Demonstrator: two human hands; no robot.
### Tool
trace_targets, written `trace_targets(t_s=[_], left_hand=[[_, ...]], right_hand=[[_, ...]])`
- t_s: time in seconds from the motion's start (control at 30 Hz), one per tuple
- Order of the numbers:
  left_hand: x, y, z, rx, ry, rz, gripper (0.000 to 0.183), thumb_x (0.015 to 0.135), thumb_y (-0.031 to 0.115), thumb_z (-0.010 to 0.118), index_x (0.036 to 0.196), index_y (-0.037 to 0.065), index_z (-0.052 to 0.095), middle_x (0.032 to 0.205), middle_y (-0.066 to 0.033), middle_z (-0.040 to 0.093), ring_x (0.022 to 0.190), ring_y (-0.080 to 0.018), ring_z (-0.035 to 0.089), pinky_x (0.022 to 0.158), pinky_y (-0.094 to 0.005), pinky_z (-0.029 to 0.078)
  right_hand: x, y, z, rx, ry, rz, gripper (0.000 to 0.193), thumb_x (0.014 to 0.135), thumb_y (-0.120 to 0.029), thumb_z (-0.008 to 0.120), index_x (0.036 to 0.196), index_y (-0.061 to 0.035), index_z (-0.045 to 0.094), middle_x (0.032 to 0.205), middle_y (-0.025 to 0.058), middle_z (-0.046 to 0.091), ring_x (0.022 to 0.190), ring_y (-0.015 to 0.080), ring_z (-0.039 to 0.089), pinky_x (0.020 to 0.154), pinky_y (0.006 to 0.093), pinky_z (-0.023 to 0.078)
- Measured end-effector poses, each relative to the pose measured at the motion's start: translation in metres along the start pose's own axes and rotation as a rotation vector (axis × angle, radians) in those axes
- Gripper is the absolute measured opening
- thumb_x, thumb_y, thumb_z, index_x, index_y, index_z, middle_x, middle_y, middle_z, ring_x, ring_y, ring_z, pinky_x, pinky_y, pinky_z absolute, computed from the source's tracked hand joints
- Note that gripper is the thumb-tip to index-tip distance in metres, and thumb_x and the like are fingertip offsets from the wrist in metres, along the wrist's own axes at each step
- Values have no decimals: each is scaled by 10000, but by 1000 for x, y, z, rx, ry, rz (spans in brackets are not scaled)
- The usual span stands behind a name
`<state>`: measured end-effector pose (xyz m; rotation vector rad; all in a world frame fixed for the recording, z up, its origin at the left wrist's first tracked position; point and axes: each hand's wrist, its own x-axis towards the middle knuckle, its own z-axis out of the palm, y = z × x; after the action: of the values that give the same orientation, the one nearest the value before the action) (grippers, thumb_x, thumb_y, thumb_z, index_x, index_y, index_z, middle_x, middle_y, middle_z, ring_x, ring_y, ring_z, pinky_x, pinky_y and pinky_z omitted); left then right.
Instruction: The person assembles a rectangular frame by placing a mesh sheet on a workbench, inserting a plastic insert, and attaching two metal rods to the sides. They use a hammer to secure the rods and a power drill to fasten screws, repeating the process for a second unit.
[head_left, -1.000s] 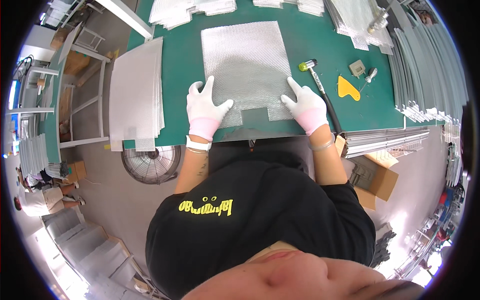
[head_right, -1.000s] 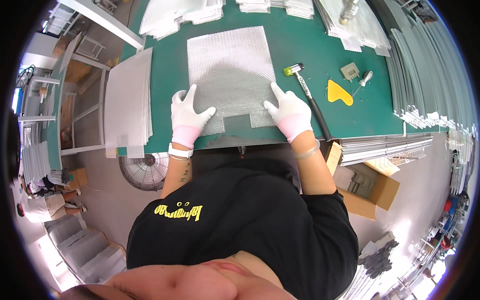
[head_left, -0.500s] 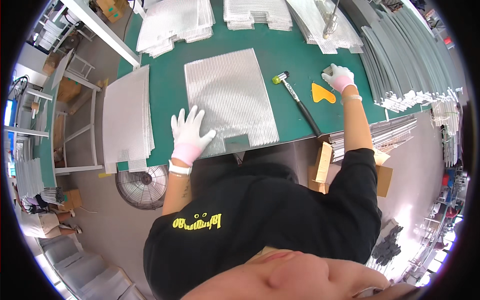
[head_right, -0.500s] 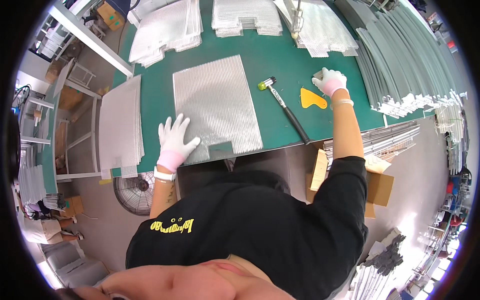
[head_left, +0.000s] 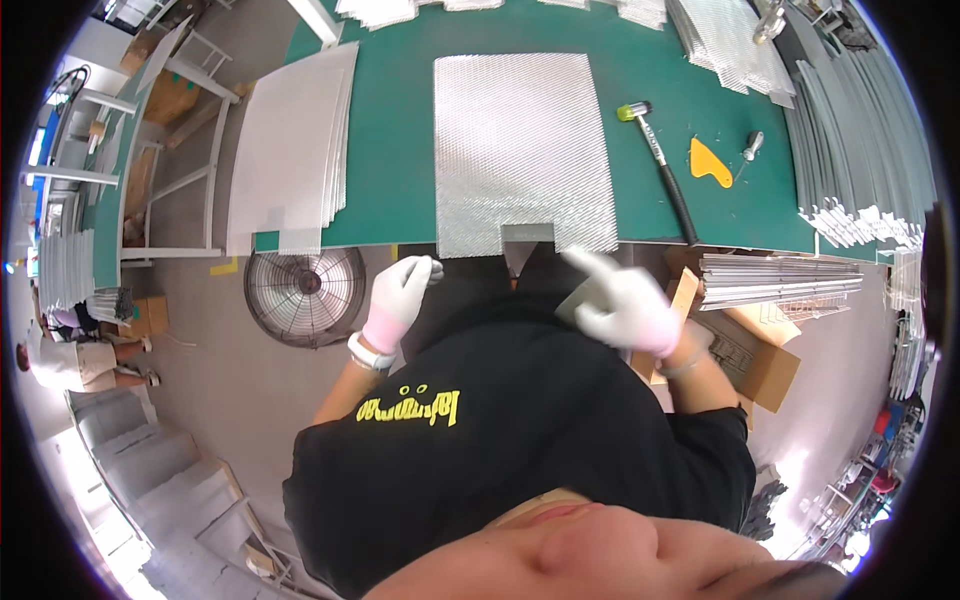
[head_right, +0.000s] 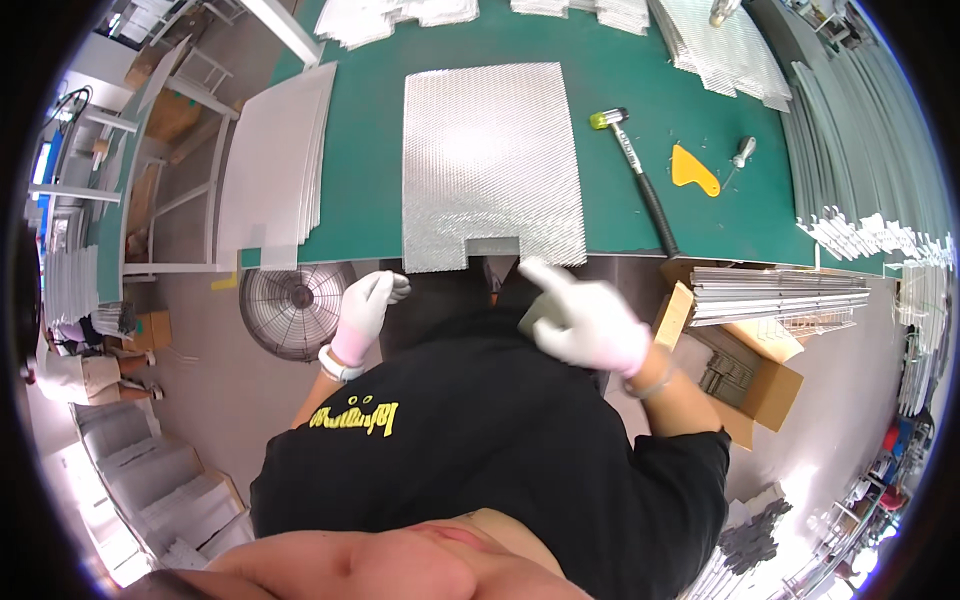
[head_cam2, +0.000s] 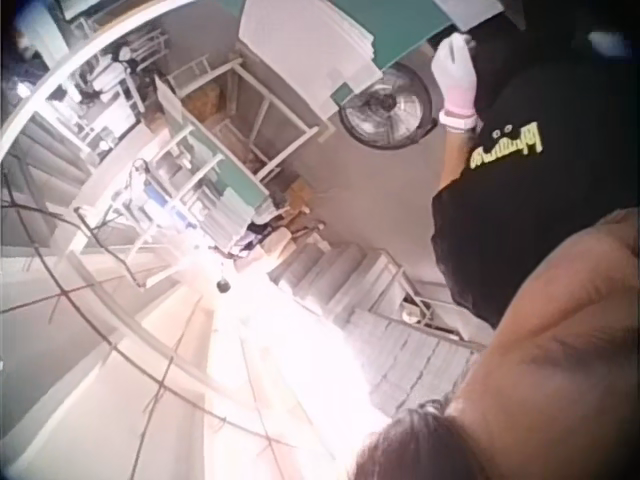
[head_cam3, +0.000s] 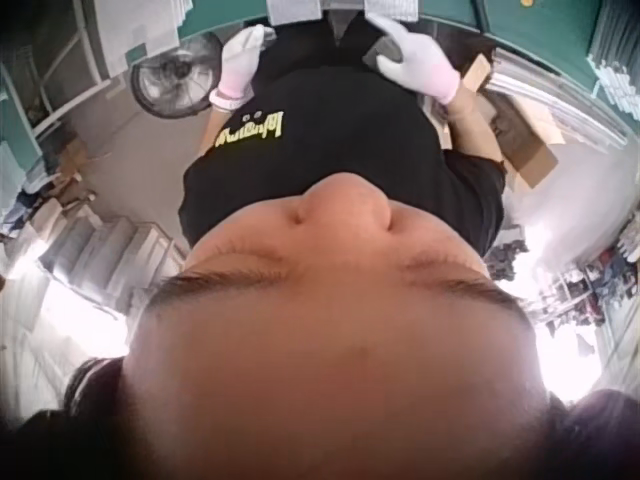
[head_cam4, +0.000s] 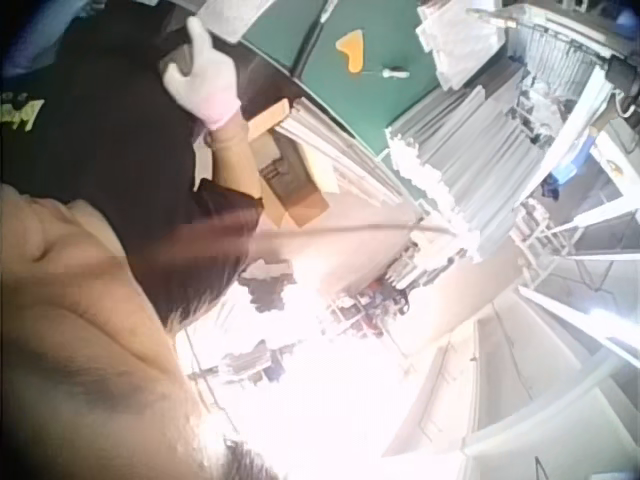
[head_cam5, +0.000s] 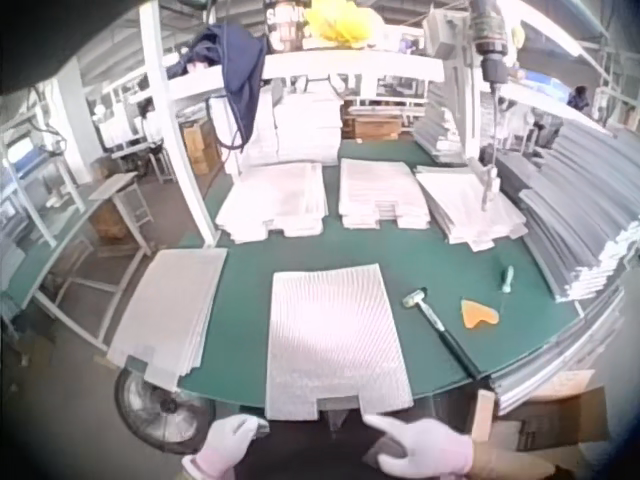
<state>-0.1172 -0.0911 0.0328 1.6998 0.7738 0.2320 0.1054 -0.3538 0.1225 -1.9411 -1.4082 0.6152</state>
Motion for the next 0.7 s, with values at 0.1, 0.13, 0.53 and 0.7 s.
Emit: trace_targets(t_s=[0.1,0.13,0.53,0.7], left_hand=[[18,-8,6,-129,-104,-226,489,1034,409,497,1088,-54,646,949,-170,739,826,-236,715,772,-332,561],[27,-7,12,-128,-133,-256,548,1042,461,469,1077,-57,644,972,-176,742,833,-235,718,776,-329,563],[41,-9,30,-384,-325,-389,573,1028,498,483,1131,-54,601,1041,-211,723,880,-260,714,818,-352,569],[17,-18,30,-558,-329,-365,623,1015,501,531,1309,-48,505,1254,-217,627,1072,-268,652,924,-395,534]], right_hand=[[21,1,59,81,-161,256,499,815,-183,647,1271,-2,556,872,241,695,812,416,678,755,480,545],[32,10,77,118,-59,241,475,818,-188,648,1248,-5,563,868,247,691,815,422,673,756,490,538],[80,-6,88,-233,-223,342,252,860,-228,613,944,6,567,835,215,682,807,367,687,753,449,554],[39,37,92,173,-42,263,486,843,-182,705,1255,42,578,1045,237,699,971,311,705,854,380,551]])
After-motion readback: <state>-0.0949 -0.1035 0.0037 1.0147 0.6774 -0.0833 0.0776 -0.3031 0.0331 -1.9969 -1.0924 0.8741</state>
